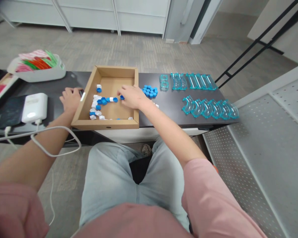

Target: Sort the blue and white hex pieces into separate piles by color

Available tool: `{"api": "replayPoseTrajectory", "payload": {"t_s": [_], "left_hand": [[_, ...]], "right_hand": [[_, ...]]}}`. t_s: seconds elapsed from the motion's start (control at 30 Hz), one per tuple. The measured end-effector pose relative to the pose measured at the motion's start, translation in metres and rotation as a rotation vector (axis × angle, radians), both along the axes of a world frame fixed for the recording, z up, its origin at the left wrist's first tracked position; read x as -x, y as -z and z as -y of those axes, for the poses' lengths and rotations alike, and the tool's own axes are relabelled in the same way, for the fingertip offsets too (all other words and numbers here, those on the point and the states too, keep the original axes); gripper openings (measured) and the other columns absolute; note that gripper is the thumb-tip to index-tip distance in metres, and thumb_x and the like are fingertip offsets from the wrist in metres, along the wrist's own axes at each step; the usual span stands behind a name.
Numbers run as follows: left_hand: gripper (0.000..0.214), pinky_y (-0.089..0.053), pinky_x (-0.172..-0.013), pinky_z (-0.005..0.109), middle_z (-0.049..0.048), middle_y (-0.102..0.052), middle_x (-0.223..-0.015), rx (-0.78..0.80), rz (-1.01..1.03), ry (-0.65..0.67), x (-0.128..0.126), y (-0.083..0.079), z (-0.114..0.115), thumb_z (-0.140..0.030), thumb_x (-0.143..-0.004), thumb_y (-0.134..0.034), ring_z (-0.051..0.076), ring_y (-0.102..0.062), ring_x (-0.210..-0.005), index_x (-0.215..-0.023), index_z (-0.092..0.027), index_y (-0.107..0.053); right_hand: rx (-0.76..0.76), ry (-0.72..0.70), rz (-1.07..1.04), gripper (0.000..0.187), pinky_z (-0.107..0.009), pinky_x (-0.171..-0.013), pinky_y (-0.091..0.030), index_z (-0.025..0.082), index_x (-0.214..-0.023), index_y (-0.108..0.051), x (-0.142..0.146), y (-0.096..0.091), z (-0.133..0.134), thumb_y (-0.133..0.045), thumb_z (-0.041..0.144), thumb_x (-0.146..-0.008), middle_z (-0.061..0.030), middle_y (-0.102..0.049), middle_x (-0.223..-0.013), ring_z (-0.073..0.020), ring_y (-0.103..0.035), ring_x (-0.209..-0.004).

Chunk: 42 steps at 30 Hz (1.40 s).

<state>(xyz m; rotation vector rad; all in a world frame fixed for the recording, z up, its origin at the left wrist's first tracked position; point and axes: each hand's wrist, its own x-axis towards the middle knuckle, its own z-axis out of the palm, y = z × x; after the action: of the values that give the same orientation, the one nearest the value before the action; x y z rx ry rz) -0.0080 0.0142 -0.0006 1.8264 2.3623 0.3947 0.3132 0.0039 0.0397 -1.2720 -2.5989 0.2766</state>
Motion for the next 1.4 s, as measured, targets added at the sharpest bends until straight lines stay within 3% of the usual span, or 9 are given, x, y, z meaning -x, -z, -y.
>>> {"api": "replayPoseTrajectory", "payload": {"t_s": [0.17,0.33,0.57,0.7,0.8,0.9,1.07,1.2,1.4], "left_hand": [[0.062,-0.032,-0.13,0.063,0.034,-0.048,-0.175,-0.017,0.027,-0.001,-0.004,-0.003,0.004,-0.038,-0.12,-0.041,0.049,-0.045,-0.159,-0.172,-0.009,-0.061],[0.062,-0.032,-0.129,0.062,0.0339,-0.047,-0.175,-0.012,0.021,0.005,-0.003,-0.001,0.003,-0.036,-0.12,-0.04,0.049,-0.045,-0.16,-0.172,-0.009,-0.061],[0.058,-0.034,-0.127,0.062,0.0326,-0.051,-0.171,-0.039,0.007,0.001,0.0,0.003,0.0,-0.033,-0.119,-0.04,0.046,-0.048,-0.157,-0.169,-0.015,-0.063],[0.064,-0.034,-0.129,0.063,0.0331,-0.05,-0.172,-0.01,-0.024,-0.006,0.0,0.002,0.0,-0.033,-0.117,-0.034,0.048,-0.046,-0.157,-0.171,-0.012,-0.061],[0.065,-0.034,-0.131,0.065,0.0321,-0.051,-0.172,-0.007,-0.027,-0.017,0.001,0.001,-0.001,-0.035,-0.116,-0.034,0.049,-0.045,-0.158,-0.17,-0.014,-0.062],[0.068,-0.035,-0.132,0.065,0.0316,-0.05,-0.173,0.01,-0.041,-0.038,0.003,0.001,-0.003,-0.035,-0.114,-0.031,0.05,-0.046,-0.159,-0.171,-0.014,-0.062],[0.068,-0.038,-0.132,0.067,0.0305,-0.051,-0.173,0.029,-0.067,-0.043,0.008,0.003,-0.007,-0.039,-0.112,-0.032,0.05,-0.047,-0.158,-0.169,-0.018,-0.062],[0.066,-0.039,-0.132,0.069,0.0291,-0.052,-0.171,0.032,-0.094,-0.048,0.011,0.003,-0.007,-0.042,-0.112,-0.032,0.05,-0.048,-0.157,-0.167,-0.022,-0.062],[0.066,-0.041,-0.131,0.069,0.0282,-0.053,-0.169,0.037,-0.103,-0.059,0.011,0.004,-0.007,-0.043,-0.112,-0.032,0.05,-0.05,-0.155,-0.168,-0.025,-0.062]], "right_hand": [[0.015,0.034,0.207,0.031,-0.054,-0.116,-0.044,0.021,-0.128,-0.081,0.025,0.013,-0.035,-0.073,0.018,-0.099,-0.017,-0.082,-0.137,-0.0417,-0.073,-0.13],[0.024,0.032,0.01,0.024,-0.056,-0.112,-0.05,0.021,-0.122,-0.079,0.013,0.014,-0.034,-0.075,0.024,-0.099,-0.0144,-0.084,-0.123,-0.0402,-0.074,-0.12],[-0.07,0.238,-0.535,0.027,-0.043,-0.094,-0.058,0.026,-0.129,-0.073,-0.099,0.014,-0.023,-0.075,0.035,-0.104,-0.0092,-0.078,-0.125,-0.0245,-0.07,-0.099],[-0.08,0.468,-0.689,0.018,-0.041,-0.087,-0.058,0.026,-0.112,-0.066,-0.164,0.047,-0.01,-0.074,0.037,-0.099,-0.0098,-0.078,-0.112,-0.0215,-0.067,-0.088],[-0.049,0.545,-0.678,0.025,-0.045,-0.088,-0.06,0.03,-0.101,-0.061,-0.184,0.076,-0.001,-0.079,0.046,-0.094,-0.0055,-0.075,-0.1,-0.0239,-0.067,-0.085],[-0.008,0.563,-0.635,0.03,-0.049,-0.095,-0.062,0.03,-0.101,-0.062,-0.186,0.094,0.001,-0.079,0.053,-0.093,-0.0052,-0.075,-0.101,-0.0264,-0.071,-0.089],[-0.015,0.494,-0.588,0.053,-0.055,-0.109,-0.062,0.024,-0.134,-0.068,-0.178,0.095,-0.003,-0.079,0.061,-0.097,-0.0193,-0.07,-0.145,-0.0326,-0.073,-0.112],[-0.024,0.419,-0.459,0.068,-0.068,-0.132,-0.045,0.023,-0.154,-0.063,-0.161,0.09,-0.017,-0.072,0.069,-0.105,-0.0231,-0.064,-0.155,-0.0457,-0.057,-0.15],[0.016,0.354,-0.342,0.076,-0.076,-0.134,-0.039,0.028,-0.168,-0.057,-0.133,0.085,-0.046,-0.064,0.075,-0.109,-0.0203,-0.058,-0.166,-0.0501,-0.048,-0.158]]}}
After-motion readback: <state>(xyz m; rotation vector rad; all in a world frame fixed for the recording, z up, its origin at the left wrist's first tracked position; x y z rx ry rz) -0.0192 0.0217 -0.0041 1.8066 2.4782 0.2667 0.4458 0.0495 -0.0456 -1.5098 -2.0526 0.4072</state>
